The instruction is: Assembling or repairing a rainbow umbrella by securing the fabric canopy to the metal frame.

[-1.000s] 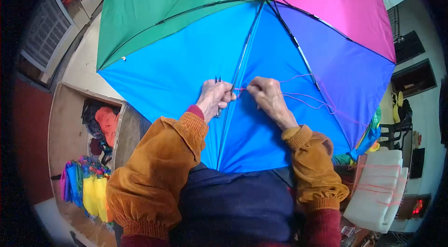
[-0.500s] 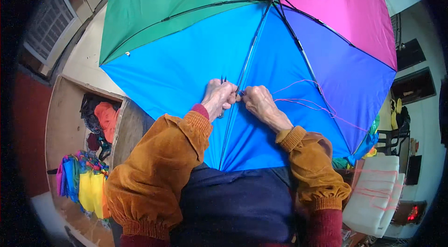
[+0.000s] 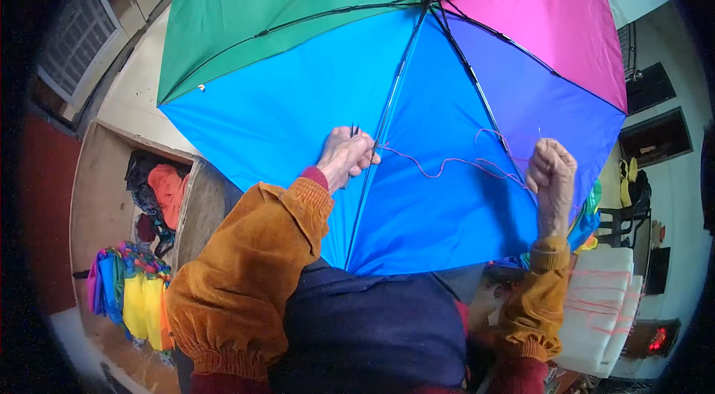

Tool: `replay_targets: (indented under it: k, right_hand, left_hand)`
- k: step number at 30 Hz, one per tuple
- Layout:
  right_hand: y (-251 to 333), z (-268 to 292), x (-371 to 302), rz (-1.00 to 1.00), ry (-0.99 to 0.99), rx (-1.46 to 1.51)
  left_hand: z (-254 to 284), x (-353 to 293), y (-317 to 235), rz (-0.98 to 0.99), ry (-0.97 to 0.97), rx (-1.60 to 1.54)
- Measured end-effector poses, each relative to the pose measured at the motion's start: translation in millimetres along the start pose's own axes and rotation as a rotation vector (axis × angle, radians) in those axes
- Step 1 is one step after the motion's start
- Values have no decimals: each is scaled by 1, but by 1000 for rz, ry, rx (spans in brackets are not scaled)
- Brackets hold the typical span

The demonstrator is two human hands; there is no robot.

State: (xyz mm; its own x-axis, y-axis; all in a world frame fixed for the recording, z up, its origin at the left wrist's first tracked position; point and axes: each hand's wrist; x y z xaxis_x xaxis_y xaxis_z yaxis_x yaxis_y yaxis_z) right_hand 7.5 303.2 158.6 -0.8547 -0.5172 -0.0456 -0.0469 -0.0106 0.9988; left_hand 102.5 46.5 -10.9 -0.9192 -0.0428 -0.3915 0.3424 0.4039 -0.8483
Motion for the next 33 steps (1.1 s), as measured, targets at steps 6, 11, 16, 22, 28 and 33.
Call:
replay_targets:
  k: [6,11,16,22,28,33]
  right_hand:
    - [-38,-36,8,-94,262,-301]
    - [-64,-71,36,-124,350,-381]
    - [15,14,31,113,30,-473]
    - [187,261,-85,534,-326,-365]
    - [312,351,-268,647,-1072,-1131]
    - [291,295,-205,996,-822,-488]
  left_hand:
    - [0,3,-1,28,32,2]
    - [-3,-1,-5,34,84,1]
    - [-6,-10,-6,44,62,64]
    - [-14,-1,0,-20,72,176]
    - [-18,4,4,-88,-2,157]
    - [-14,4,2,-48,-20,110]
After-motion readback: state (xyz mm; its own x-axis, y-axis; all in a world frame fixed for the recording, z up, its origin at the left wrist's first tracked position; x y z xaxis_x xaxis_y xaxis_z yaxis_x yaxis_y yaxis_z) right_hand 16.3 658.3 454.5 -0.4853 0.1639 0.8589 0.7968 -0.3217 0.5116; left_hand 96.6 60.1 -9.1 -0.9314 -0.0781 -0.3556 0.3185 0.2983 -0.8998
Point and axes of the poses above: each hand's wrist, its own x-axis towards the middle knuckle, its own z-axis out of the back of the hand, y = z × x, and after that the axes turned 13 degrees about y, right-handed
